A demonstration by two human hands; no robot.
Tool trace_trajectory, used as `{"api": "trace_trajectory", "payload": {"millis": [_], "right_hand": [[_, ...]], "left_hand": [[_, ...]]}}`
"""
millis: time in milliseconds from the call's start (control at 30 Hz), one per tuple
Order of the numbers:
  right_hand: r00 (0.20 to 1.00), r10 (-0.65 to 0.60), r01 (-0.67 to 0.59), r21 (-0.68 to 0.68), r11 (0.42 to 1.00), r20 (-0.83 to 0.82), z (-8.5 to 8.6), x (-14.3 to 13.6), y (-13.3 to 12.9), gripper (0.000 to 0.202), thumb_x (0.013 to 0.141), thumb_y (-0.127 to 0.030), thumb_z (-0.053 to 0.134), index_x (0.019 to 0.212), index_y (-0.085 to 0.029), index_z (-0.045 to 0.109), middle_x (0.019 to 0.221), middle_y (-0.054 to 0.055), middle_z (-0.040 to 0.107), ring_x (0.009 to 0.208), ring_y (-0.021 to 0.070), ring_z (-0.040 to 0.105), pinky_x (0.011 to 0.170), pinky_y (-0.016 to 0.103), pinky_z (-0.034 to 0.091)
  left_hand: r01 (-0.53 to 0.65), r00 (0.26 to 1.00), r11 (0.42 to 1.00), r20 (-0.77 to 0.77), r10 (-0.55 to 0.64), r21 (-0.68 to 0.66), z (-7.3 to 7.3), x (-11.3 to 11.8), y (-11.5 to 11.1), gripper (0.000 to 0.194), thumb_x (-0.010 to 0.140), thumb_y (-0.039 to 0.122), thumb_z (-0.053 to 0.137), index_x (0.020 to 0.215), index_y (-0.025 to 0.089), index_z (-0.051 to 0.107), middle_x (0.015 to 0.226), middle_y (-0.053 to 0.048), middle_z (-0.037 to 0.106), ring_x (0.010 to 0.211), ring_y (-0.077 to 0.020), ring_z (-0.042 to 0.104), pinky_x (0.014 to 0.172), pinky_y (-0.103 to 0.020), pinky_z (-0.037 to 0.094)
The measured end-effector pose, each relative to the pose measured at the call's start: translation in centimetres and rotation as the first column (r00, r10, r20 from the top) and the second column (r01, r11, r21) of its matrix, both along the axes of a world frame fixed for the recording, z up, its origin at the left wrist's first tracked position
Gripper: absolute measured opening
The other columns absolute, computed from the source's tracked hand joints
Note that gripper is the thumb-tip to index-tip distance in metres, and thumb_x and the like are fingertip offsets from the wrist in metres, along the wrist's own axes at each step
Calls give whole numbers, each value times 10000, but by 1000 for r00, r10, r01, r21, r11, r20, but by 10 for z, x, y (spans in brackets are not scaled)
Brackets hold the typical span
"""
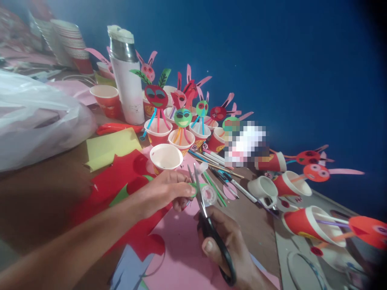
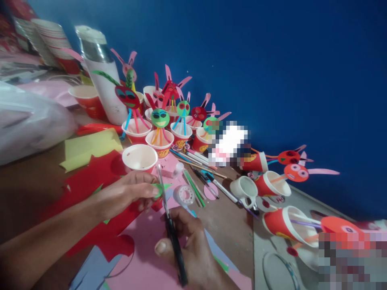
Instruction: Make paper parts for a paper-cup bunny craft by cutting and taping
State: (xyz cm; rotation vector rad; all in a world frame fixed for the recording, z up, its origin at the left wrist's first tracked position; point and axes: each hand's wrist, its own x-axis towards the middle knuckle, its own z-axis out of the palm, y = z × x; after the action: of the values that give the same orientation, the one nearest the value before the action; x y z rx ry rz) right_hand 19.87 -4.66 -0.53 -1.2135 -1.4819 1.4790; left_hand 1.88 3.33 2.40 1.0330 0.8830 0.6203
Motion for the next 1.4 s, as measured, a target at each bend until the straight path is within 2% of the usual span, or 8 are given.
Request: {"api": "trace_trajectory", "payload": {"millis": [100,200,333,500,833,1167,1400], "right_hand": [[999,-23,22,-24,999,-43,1,0,0,485,701,-606,621,909,-177,530,593,-31,475,486,93,364,440,214,285],[996,-37,36,-21,999,-81,2,0,0,464,708,-592,628,902,-182,528,611,-33,467,508,93,355,457,217,271],[994,-33,31,-19,999,-108,-1,0,0,422,713,-554,651,896,-193,534,632,-34,469,535,96,355,487,221,277],[993,-31,28,-23,999,-111,-2,0,-1,416,711,-546,655,888,-190,534,633,-32,466,542,98,353,491,222,275],[995,-8,1,-71,997,-101,-4,0,-1,451,696,-564,660,892,-180,528,636,-33,470,544,94,349,500,223,278],[999,5,-7,-45,999,-41,4,-5,1,490,706,-610,615,905,-176,505,621,-34,442,547,106,319,492,238,242],[999,33,-33,-22,999,-1,5,-3,1,495,713,-623,597,901,-173,508,620,-33,435,540,108,330,489,243,248]], "left_hand": [[-15,997,1000,78,17,-28,-1,2,-3,193,656,321,601,621,135,563,502,14,536,408,-79,464,404,-200,371],[-27,996,1000,85,27,-2,-4,5,-6,177,658,310,630,677,143,574,529,25,529,441,-90,483,425,-210,395],[-64,991,998,116,61,26,-10,8,-6,160,685,284,631,658,139,570,550,18,554,465,-86,506,463,-208,416],[-112,991,994,80,111,13,-16,8,-6,180,685,277,631,608,123,579,535,3,573,448,-84,507,462,-211,408],[-107,994,994,31,107,17,-2,6,-5,127,615,225,592,546,122,568,461,15,533,426,-75,481,446,-189,368],[-76,997,997,-13,76,7,-3,6,-2,105,586,184,558,491,143,543,407,29,518,388,-70,464,407,-179,359],[-54,997,999,-57,53,-5,-1,3,0,98,538,218,574,480,140,559,367,24,520,339,-72,463,364,-171,321]]}}
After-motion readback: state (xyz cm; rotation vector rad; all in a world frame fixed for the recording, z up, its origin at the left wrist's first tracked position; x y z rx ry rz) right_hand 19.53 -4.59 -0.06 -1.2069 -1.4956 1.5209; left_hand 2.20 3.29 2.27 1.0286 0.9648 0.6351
